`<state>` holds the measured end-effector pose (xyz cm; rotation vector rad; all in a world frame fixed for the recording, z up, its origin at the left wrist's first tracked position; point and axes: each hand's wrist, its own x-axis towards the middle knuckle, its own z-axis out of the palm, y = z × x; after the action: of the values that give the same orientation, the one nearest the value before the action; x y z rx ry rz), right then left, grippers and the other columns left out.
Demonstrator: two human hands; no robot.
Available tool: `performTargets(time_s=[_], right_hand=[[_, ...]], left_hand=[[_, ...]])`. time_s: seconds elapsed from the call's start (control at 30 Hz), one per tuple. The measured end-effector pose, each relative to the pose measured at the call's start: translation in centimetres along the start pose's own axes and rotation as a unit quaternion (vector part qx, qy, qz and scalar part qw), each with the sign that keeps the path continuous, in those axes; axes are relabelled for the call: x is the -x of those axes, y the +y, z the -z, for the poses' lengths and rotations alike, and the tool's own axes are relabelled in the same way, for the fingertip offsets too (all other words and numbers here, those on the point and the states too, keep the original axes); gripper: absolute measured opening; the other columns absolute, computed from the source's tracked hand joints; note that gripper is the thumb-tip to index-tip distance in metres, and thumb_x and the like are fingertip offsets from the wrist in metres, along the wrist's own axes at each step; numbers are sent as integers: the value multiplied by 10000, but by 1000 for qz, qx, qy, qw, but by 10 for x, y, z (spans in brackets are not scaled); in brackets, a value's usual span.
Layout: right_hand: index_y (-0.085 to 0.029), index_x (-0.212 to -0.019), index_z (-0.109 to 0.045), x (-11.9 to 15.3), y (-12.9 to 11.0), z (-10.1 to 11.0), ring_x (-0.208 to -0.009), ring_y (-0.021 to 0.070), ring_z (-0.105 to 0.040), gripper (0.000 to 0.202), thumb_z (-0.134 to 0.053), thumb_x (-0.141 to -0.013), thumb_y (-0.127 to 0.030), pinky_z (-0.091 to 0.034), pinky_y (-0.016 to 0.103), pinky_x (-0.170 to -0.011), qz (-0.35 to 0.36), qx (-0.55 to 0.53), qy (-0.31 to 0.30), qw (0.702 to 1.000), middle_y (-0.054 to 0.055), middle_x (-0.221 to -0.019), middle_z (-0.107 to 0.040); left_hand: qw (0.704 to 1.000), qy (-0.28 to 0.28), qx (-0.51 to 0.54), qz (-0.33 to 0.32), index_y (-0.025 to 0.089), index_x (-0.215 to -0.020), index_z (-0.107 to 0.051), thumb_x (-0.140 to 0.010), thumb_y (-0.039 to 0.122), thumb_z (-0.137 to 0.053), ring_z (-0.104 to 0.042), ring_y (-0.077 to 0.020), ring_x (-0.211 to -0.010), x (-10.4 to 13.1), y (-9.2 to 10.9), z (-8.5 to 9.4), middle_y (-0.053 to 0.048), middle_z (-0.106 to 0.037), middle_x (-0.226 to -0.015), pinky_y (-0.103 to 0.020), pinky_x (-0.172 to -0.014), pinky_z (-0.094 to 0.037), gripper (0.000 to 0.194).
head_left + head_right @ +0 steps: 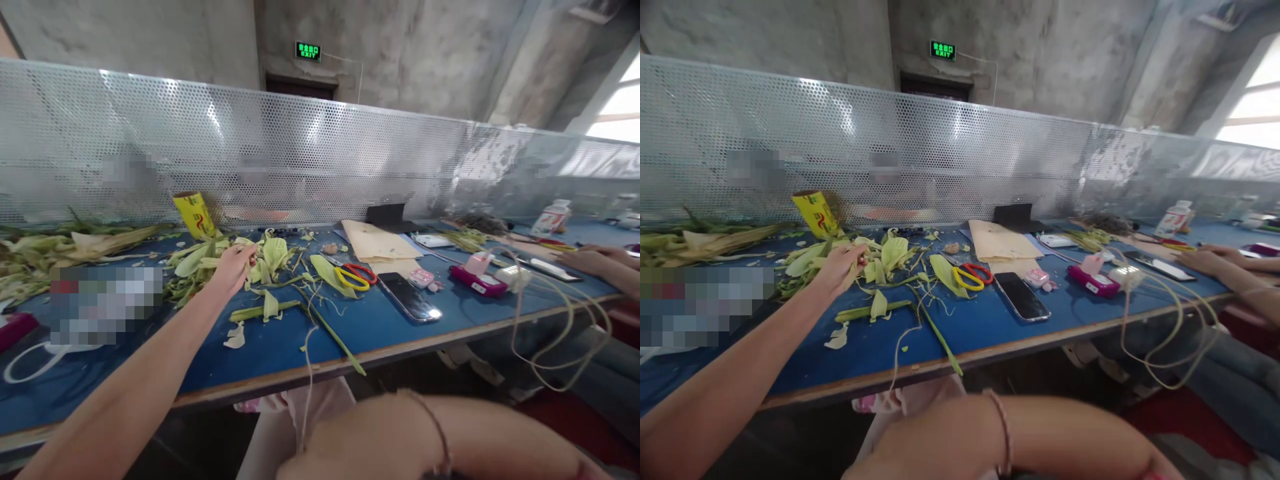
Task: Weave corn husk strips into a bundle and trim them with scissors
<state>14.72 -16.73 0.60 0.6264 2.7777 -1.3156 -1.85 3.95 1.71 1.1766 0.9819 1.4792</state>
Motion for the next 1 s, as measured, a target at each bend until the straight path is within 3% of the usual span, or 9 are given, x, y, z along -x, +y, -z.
performTargets(time_s=[0.07,0.13,0.23,0.3,0.4,0.5,0.63,0.77,1.0], right_hand=[[-180,-551,-483,-3,-14,43,-561,77,-518,199,-524,-657,-17,-408,161,-561,25,31,-168,985,-50,-539,-514],[-160,-584,-514,-12,-15,87,-563,60,-511,207,-441,-667,15,-400,149,-539,48,-18,-233,971,-36,-608,-545],[-158,-756,-529,-31,18,140,-372,26,-314,119,-451,-716,-78,-258,134,-349,77,-169,-171,968,-74,-522,-418],[-183,-770,-454,-44,56,159,-336,19,-160,114,-439,-701,-93,-170,117,-298,99,-317,-107,937,-102,-497,-311],[-187,-743,-385,-55,106,163,-346,19,-101,150,-415,-635,-86,-134,109,-266,72,-412,-84,904,-99,-518,-293],[-175,-737,-381,-53,125,155,-360,15,-148,166,-414,-631,-52,-159,102,-280,25,-402,-61,913,-85,-560,-305],[-156,-704,-417,-45,112,146,-385,17,-198,132,-364,-689,-35,-206,102,-343,-16,-339,-15,940,-83,-528,-267],[-133,-708,-461,-42,101,144,-402,3,-237,192,-324,-702,1,-201,108,-361,-55,-249,42,966,-51,-594,-385],[-145,-768,-464,-39,99,145,-366,-9,-227,155,-326,-829,-112,-190,118,-345,-35,-267,18,963,-21,-647,-505]], left_hand=[[1000,-18,-12,-4,137,-498,-446,-604,195,-642,-425,-50,-440,1,-3,-1,49,-429,-440,-176,-460,-341,231],[1000,-21,-19,-8,132,-500,-463,-593,200,-650,-421,-48,-430,3,-5,-3,47,-434,-430,-170,-438,-322,220],[999,-42,5,-14,126,-519,-490,-581,228,-666,-440,-52,-438,5,-4,-3,41,-462,-449,-172,-441,-341,213],[995,-85,42,-16,120,-561,-523,-584,254,-674,-494,-64,-494,6,-2,-3,21,-521,-519,-185,-500,-401,203],[985,-151,81,0,119,-619,-560,-605,274,-671,-569,-94,-623,7,-2,-1,-16,-593,-645,-221,-636,-464,191],[981,-185,61,23,130,-612,-552,-614,269,-668,-599,-124,-692,11,-5,-4,-19,-595,-653,-240,-681,-473,181],[983,-175,-13,49,134,-648,-554,-590,271,-679,-595,-126,-623,21,-8,-13,-8,-584,-598,-239,-629,-474,194],[984,-161,-56,60,144,-655,-526,-584,276,-677,-586,-127,-609,28,-5,-19,4,-578,-579,-242,-612,-471,212],[971,-201,-113,55,150,-657,-506,-585,274,-674,-481,-70,-482,38,-8,-26,41,-525,-521,-190,-493,-407,221]])
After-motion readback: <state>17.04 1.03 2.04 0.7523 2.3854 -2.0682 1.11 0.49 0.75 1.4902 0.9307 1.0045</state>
